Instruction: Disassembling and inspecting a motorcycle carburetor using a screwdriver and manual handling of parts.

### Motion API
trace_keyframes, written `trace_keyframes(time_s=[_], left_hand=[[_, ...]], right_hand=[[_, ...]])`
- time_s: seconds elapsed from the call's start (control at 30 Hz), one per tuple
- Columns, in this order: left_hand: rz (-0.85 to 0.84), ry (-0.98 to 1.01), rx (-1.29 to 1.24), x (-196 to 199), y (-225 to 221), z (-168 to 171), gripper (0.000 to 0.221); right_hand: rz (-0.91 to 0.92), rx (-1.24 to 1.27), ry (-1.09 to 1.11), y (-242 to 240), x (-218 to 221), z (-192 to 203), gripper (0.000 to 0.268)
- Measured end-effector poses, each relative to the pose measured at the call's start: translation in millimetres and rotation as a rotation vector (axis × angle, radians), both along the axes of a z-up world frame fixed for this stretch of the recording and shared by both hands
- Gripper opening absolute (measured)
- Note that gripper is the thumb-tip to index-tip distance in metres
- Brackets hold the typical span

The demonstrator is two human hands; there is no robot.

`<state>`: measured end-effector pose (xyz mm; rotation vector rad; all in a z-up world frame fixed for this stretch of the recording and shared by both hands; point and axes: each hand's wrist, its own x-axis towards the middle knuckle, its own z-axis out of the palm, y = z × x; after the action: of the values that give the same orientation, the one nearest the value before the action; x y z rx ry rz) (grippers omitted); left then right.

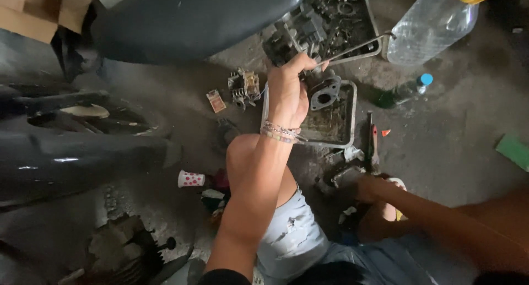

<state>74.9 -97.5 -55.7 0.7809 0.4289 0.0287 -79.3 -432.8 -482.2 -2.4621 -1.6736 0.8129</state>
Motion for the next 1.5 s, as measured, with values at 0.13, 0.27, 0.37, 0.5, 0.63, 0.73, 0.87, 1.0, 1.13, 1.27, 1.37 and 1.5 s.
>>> trace_keyframes(time_s=[0.13, 0.27, 0.37, 0.5, 0.63, 0.73, 0.87, 1.0, 1.13, 1.27, 1.37, 1.5], left_hand=[[0.112, 0.013, -0.007, 10, 0, -12, 0.056], [0.192, 0.003, -0.054, 25, 9, -41, 0.038], [0.050, -0.260, -0.089, 12, 16, -11, 0.015], [0.070, -0.241, -0.001, 10, 10, -10, 0.010], [0.017, -0.196, -0.044, 13, 3, -16, 0.010], [0.011, -0.163, -0.066, 15, -3, -25, 0.007], [-0.020, -0.285, -0.083, 7, -20, -12, 0.048], [-0.024, -0.381, -0.054, 4, -33, -16, 0.056], [-0.046, -0.411, -0.027, 3, -34, -19, 0.065], [-0.032, -0.419, 0.054, -2, -30, -15, 0.054], [-0.053, -0.494, 0.005, -1, -27, -8, 0.065], [-0.027, -0.507, 0.019, 0, -30, -18, 0.073]], right_hand=[[0.262, 0.252, 0.028, -43, 10, -34, 0.052], [-0.788, 0.087, 0.757, 0, 60, 200, 0.040], [-1.223, -0.166, 0.860, 49, 66, 359, 0.065], [-1.072, 0.088, 0.955, 2, 56, 317, 0.019], [-1.122, 0.175, 0.906, 12, 39, 316, 0.012], [-1.253, 0.521, 0.977, 21, 32, 313, 0.003], [-1.098, 0.991, 0.965, 47, 42, 389, 0.016], [-1.143, 0.866, 0.899, 64, 55, 409, 0.036], [-1.176, 0.758, 0.904, 51, 57, 411, 0.044], [-1.398, 0.536, 0.786, 62, 58, 442, 0.059], [-1.455, 0.476, 0.650, 37, 62, 410, 0.025], [-1.498, 0.712, 0.717, 59, 68, 451, 0.057]])
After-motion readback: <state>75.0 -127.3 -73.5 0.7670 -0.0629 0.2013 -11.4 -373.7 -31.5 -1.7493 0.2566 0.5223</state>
